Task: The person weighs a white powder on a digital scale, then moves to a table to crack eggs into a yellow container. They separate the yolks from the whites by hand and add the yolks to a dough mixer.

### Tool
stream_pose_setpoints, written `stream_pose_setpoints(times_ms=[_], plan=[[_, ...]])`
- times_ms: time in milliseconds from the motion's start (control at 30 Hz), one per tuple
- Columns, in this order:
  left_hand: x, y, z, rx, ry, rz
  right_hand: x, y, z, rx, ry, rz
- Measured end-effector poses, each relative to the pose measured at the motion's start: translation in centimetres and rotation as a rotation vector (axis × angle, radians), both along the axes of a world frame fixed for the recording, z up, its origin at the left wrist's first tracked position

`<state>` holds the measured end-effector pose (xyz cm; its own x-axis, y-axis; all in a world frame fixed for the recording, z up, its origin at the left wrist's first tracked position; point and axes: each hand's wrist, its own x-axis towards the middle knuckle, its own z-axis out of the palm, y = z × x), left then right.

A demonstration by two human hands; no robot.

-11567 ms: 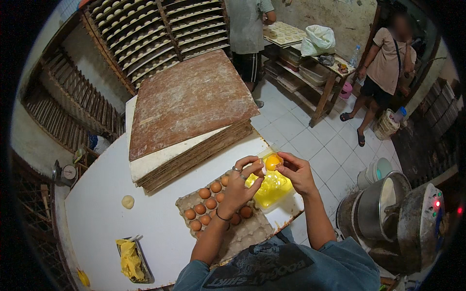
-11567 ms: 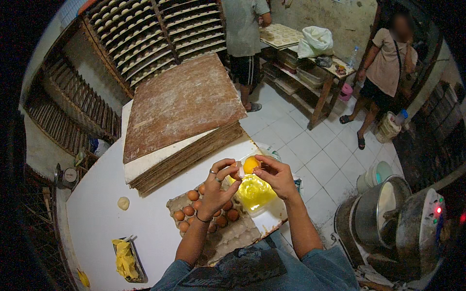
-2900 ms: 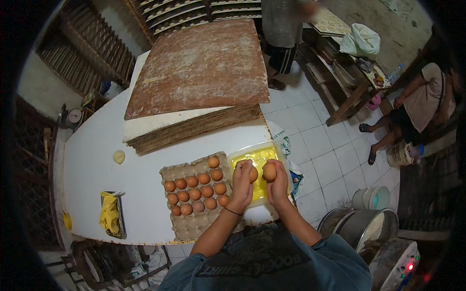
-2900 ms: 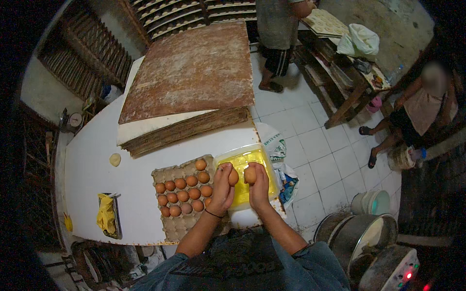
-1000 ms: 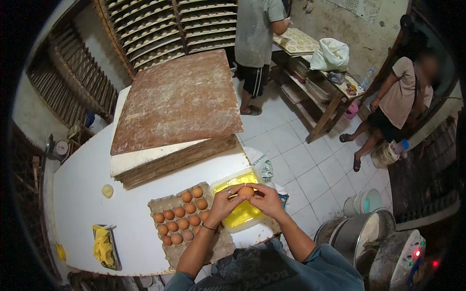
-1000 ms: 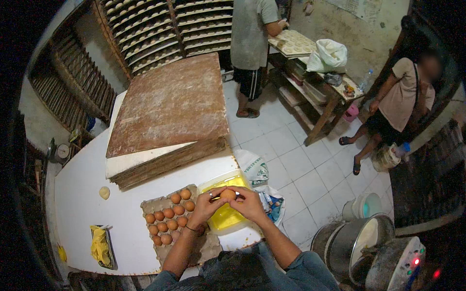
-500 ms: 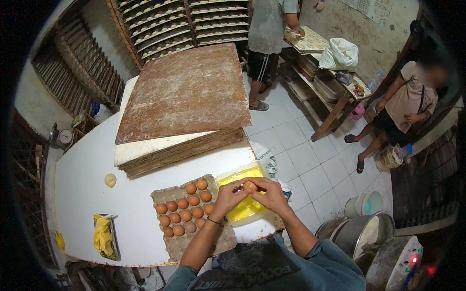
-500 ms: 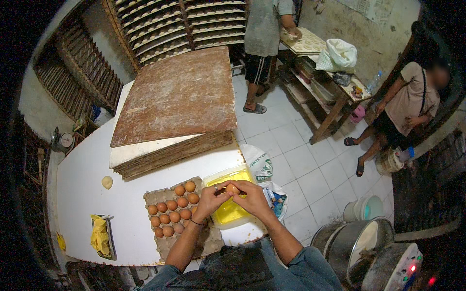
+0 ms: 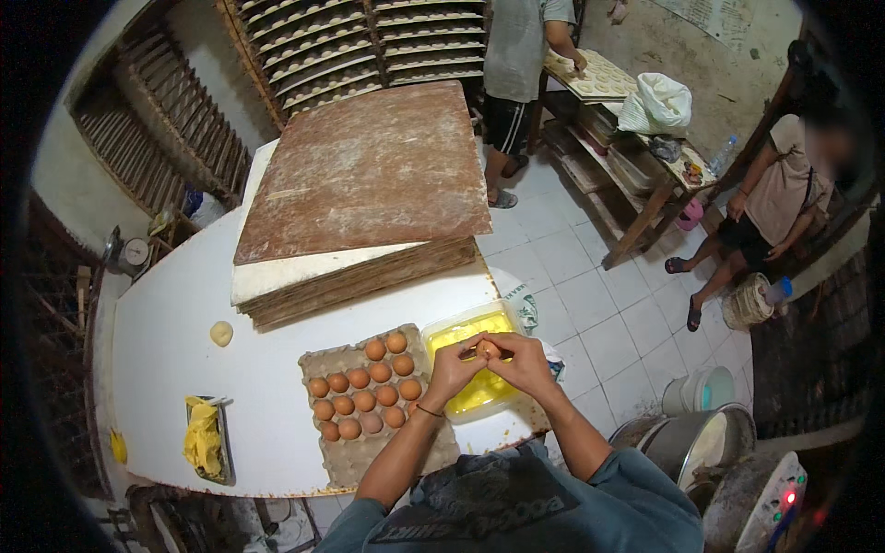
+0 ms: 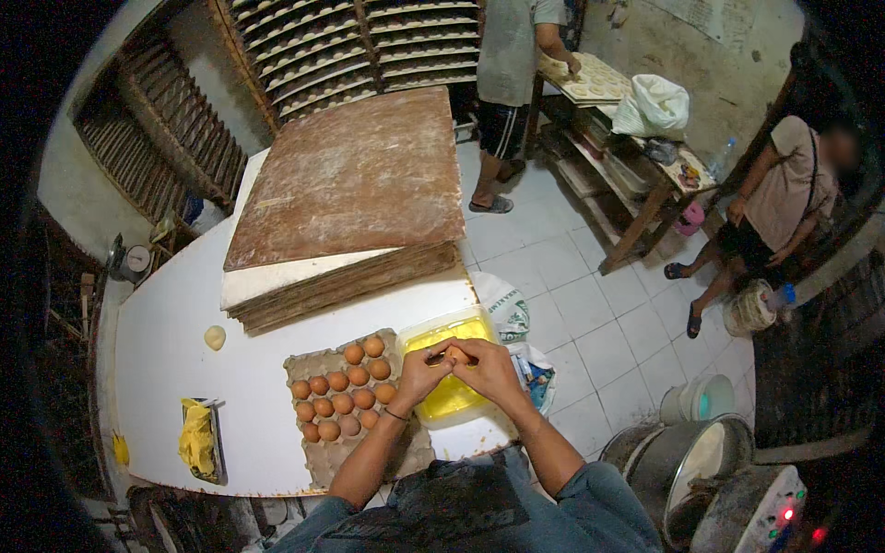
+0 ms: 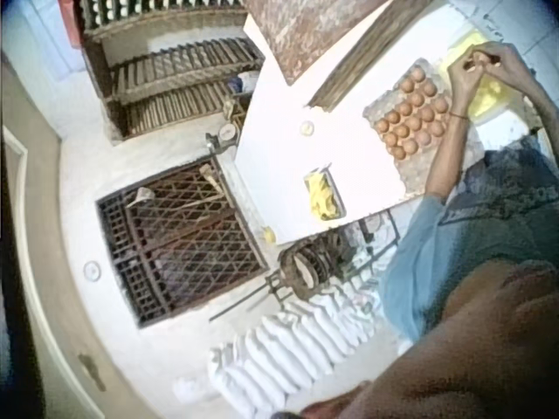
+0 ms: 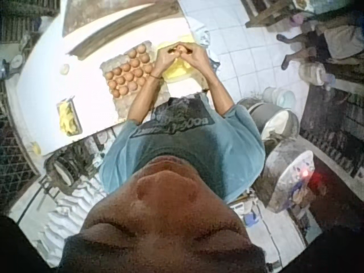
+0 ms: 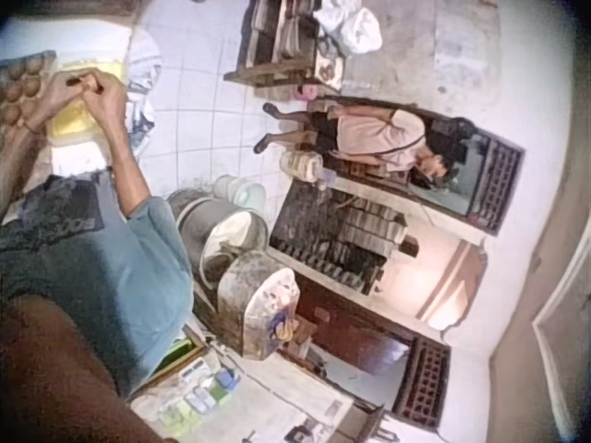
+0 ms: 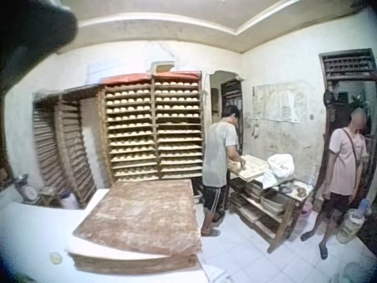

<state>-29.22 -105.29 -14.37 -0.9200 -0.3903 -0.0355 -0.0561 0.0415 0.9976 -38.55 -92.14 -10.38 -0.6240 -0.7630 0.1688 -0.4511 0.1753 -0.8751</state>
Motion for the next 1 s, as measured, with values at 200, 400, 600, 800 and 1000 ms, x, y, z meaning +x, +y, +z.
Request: stream_pose_setpoints(times_ms=[200,400,600,800,1000], plan=[[0.2,0.1,-1.0,0.173,-0.038,-0.004,0.1,-0.4,0.7,0.066,0.002,-0.011],[0.1,-0.3,-2.2,0.228,-0.039,-0.028,-0.1,-0.4,1.2,0.232,-0.082,-0.019],[0.3,-0.5,-0.8,0.459,-0.039,0.009,-0.8,-0.2,-0.5,0.131,-0.243,-0.065],[-0.1,-1.1,1.8,0.142,-0.090,-0.027,-1.5,0.4,-2.5,-0.027,-0.497,0.012],[-1.0,-2.1,2.6,-0.117,-0.140,-0.020,-0.7,0.8,-3.1,-0.232,-0.943,-0.023]])
